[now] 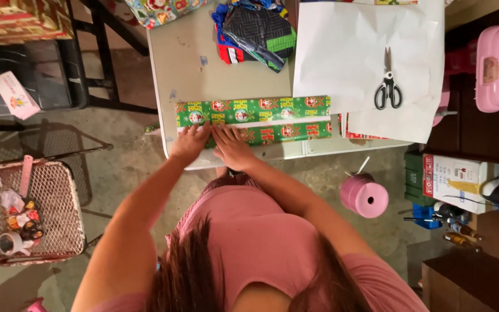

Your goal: Wrapping various items in decorative paper using tape and scissors on a low surface.

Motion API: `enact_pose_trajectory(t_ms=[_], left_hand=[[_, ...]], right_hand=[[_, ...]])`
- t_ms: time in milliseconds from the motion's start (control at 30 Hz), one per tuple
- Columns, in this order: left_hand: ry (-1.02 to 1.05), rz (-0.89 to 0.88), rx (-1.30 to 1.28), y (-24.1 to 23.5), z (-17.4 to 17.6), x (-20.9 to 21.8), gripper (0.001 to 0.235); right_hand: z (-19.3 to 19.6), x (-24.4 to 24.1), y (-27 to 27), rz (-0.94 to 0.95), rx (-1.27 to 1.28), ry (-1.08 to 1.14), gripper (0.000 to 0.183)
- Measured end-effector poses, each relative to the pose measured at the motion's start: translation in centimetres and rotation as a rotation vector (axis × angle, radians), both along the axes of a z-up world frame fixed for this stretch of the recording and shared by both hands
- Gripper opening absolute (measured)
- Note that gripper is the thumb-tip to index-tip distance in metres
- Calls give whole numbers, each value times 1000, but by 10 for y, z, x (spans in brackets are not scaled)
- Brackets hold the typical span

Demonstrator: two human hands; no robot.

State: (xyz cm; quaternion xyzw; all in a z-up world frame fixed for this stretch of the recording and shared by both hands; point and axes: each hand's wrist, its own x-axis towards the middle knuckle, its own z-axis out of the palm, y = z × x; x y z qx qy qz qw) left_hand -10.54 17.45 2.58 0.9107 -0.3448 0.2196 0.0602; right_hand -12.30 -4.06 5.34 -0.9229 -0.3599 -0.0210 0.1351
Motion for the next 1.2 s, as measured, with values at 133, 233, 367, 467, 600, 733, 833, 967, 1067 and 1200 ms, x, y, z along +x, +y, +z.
enact_pose_trajectory(t_ms=[133, 233, 367, 467, 600, 733, 833, 967, 1067, 1200], left_hand=[[38, 192, -18, -29, 6, -18, 48], [53, 293, -76, -39, 19, -29, 55], [581, 402, 36, -32, 31, -37, 73], [615, 401, -5, -23, 42, -41, 80], [672, 454, 31, -7, 46, -44, 84], [755, 482, 68, 1, 38, -49, 85], [698, 483, -5, 6, 31, -52, 86], [696, 479, -38, 6, 32, -51, 85], [753, 505, -48, 5, 31, -51, 86], [836, 784, -239, -2, 44, -29, 112]], right_hand=[[-3, -7, 0, -18, -7, 40, 81], [4, -7, -5, -54, -35, 14, 79], [26, -1, -32, -204, -109, 192, 79], [52, 1, -69, -292, -190, 379, 79], [64, 10, -117, -395, -311, 477, 80], [72, 16, -153, -481, -424, 539, 85], [64, 17, -193, -565, -448, 479, 84], [47, 9, -260, -708, -283, 388, 78], [23, 5, -288, -772, -325, 399, 76], [-11, -1, -281, -834, -152, 170, 71]])
